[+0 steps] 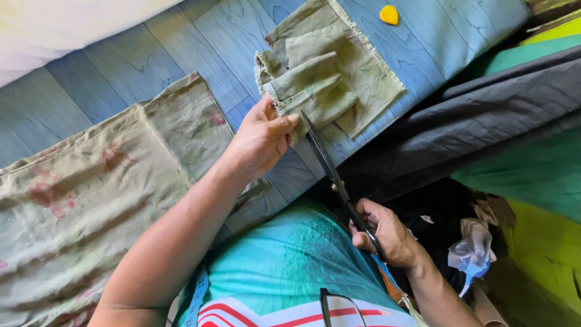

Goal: Measuring a pair of floral pants with a tape measure and cutting the fabric into smaller pieces using scissors.

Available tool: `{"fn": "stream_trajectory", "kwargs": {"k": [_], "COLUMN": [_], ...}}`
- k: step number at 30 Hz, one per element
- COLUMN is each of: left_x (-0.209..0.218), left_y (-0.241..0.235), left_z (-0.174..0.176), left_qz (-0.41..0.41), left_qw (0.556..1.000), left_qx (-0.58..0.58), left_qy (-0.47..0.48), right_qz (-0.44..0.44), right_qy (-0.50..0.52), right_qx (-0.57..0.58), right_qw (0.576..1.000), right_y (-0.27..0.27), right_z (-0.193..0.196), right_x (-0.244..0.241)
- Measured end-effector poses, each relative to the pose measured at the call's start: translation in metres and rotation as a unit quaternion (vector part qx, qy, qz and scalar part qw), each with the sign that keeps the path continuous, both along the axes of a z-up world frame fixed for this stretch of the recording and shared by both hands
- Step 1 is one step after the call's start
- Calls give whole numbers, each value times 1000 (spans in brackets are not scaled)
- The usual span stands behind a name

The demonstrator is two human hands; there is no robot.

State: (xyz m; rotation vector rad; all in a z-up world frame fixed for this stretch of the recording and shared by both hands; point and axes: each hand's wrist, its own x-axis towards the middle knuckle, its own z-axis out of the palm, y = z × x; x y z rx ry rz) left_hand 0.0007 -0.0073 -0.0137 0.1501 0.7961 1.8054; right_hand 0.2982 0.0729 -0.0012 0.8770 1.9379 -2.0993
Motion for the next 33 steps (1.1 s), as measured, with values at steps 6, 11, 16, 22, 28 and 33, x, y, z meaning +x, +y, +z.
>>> {"fn": "stream_trajectory", "kwargs": {"k": [6, 11, 16, 22, 28, 33], "left_x": [-1, -2, -5, -8, -10, -10], "left_y": [-3, -4, -5, -6, -4, -4], "left_z": [-4, -4, -6, -5, -8, -9], "left_qz": [-5, 7, 6, 3, 3, -8], "left_qw": [1000, 1000, 1000, 1000, 999, 996], "left_qx": [-20, -12, -2, -1, 49, 81], "left_qy": [19, 6, 17, 9, 21, 34], "right_qz": [-3, 0, 9, 1, -8, -24], "right_qy": [19, 25, 29, 4, -25, -35], "right_qx": [-10, 3, 19, 8, 14, 48], "right_qw": [1000, 1000, 999, 1000, 1000, 998], "right_y": [-4, -4, -3, -1, -1, -2], "right_z": [0, 1, -1, -1, -9, -21], "right_x": [-3, -7, -11, -14, -13, -7]}}
